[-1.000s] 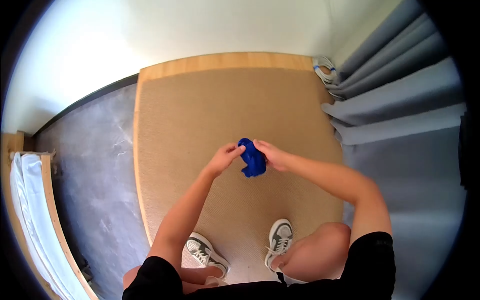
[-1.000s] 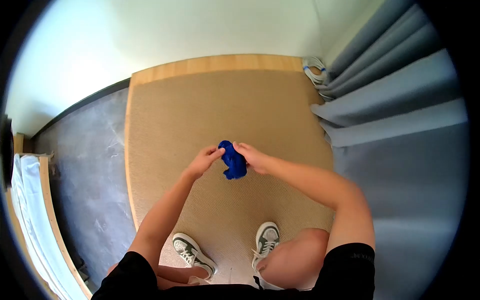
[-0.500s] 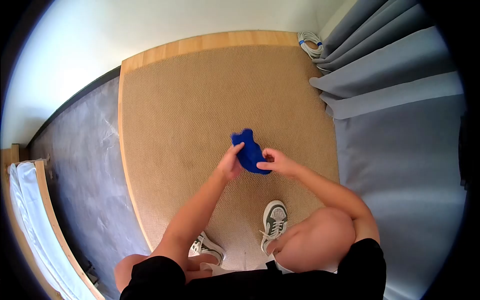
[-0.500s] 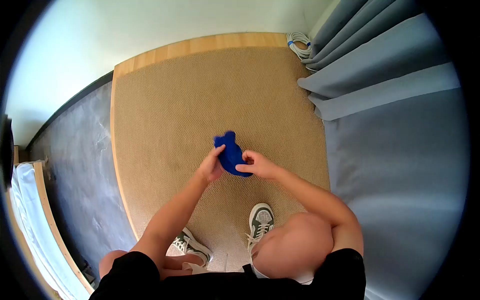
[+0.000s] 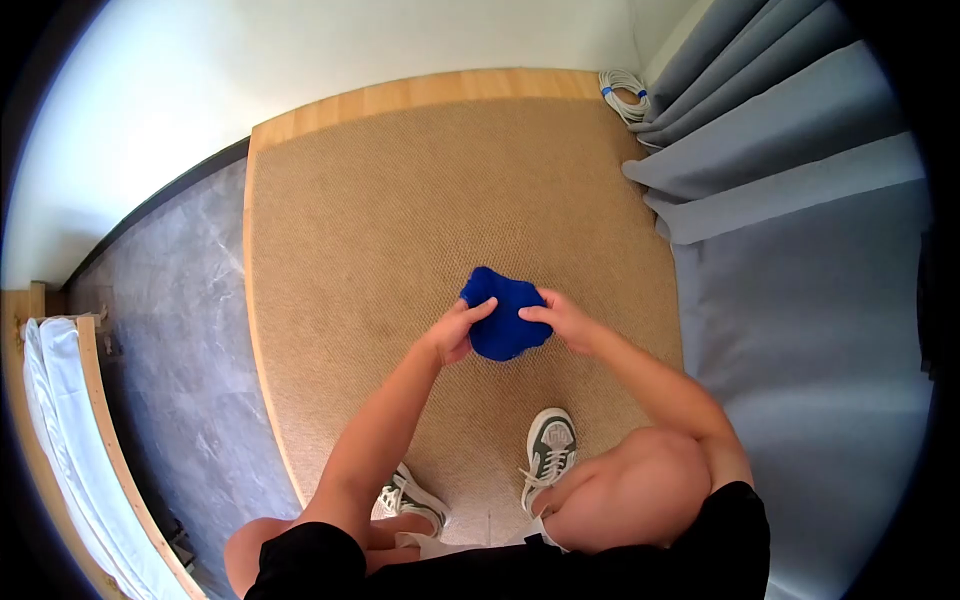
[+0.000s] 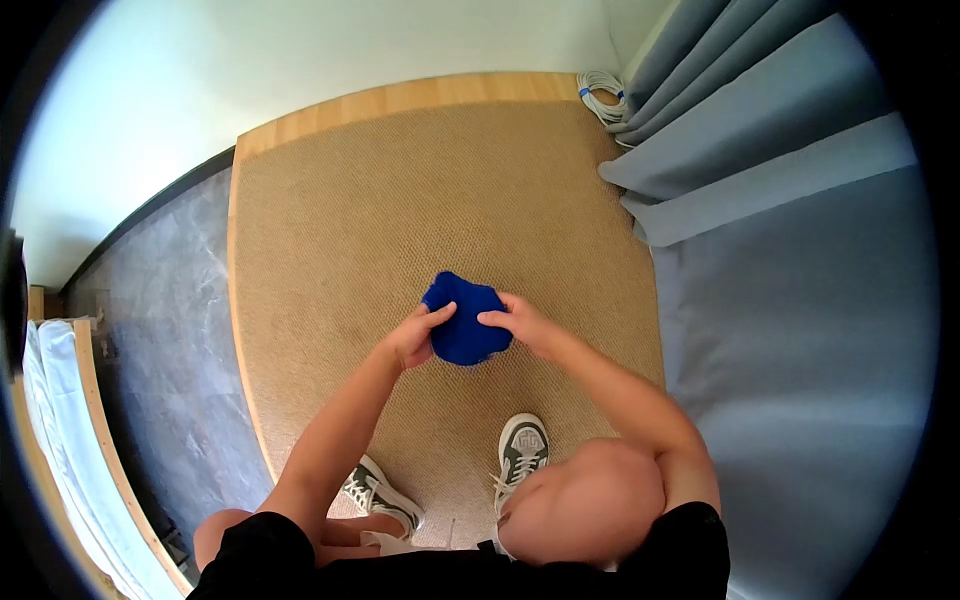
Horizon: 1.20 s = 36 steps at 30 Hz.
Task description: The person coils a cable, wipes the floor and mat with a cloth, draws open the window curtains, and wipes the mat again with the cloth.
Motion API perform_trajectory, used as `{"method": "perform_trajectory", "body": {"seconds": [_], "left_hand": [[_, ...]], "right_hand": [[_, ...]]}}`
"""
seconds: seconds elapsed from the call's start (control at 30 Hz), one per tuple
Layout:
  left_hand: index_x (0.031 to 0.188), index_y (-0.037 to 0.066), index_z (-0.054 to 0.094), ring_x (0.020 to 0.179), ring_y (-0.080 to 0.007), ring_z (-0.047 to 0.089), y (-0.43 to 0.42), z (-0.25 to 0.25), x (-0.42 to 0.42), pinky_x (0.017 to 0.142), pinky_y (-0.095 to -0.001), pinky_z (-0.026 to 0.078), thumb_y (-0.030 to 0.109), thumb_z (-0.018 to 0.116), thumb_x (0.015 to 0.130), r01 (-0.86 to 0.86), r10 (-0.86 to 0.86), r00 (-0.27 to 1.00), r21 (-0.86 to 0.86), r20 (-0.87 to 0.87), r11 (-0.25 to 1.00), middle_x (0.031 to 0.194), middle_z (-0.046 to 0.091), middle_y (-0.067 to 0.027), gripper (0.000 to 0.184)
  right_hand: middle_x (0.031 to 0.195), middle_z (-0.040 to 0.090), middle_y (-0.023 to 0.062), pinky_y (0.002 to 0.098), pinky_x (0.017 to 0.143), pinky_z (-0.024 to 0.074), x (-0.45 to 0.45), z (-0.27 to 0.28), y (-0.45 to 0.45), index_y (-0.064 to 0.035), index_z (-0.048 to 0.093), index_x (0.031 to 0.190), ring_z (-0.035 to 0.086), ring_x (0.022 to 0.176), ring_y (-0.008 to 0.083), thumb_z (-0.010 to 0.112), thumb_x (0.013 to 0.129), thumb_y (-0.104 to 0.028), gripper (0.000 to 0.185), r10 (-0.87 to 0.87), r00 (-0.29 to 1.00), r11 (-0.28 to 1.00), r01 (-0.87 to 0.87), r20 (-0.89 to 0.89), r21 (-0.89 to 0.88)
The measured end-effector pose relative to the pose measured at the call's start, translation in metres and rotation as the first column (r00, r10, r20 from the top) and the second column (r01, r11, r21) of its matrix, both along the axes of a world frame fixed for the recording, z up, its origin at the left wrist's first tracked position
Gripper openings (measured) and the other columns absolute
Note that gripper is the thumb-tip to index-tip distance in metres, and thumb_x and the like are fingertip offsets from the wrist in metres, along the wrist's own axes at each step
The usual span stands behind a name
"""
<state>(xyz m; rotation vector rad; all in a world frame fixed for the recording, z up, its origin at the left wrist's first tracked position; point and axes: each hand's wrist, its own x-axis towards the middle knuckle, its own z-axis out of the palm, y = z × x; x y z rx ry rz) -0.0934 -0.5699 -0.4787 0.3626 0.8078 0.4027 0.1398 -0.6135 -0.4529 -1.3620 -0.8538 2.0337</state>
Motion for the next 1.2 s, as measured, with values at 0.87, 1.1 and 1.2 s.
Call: {"method": "perform_trajectory", "body": {"seconds": [0.87,1.1,1.2], "left_hand": [[0.132,0.008,0.062,0.117,-0.0348,0.062,-0.014,-0.015,0.026,0.100,-0.0425,0.050,0.029,0.080,0.086,0.566,0.085,0.719,0.652,-0.690,0.506,0.130,0.061,-0.0196,0.054],[0.163,0.020,0.020,0.157,-0.0391,0.002,-0.024,-0.054,0.002,0.123,-0.0624,0.013,0.049,0.083,0.079,0.943,0.120,0.071,0.106,-0.990,0.317,0.170,0.005,-0.0180,0.109],[0.165,0.020,0.007,0.157,-0.0379,-0.004,-0.030,-0.064,-0.001,0.121,-0.0673,0.003,0.063,0.081,0.073,0.967,0.077,-0.001,0.019,-0.997,0.255,0.170,-0.002,-0.0201,0.126]], "right_hand": [[0.114,0.067,0.0066,0.0319,0.096,0.0496,0.067,-0.015,-0.062,-0.0009,0.061,0.122,0.062,0.107,0.0173,0.068,0.098,-0.031,0.039,-0.524,0.843,0.847,0.501,0.122,0.177],[0.113,0.069,0.0112,0.0355,0.088,0.0534,0.162,-0.025,-0.057,0.0005,0.058,0.122,0.066,0.097,0.0215,0.074,0.092,-0.026,0.043,-0.816,0.354,0.576,0.567,0.457,0.589],[0.118,0.068,0.0146,0.0384,0.090,0.0533,0.174,-0.070,-0.047,-0.0026,0.056,0.127,0.067,0.103,0.0291,0.075,0.090,-0.024,0.047,-0.655,0.193,0.755,0.135,0.730,0.642]]}}
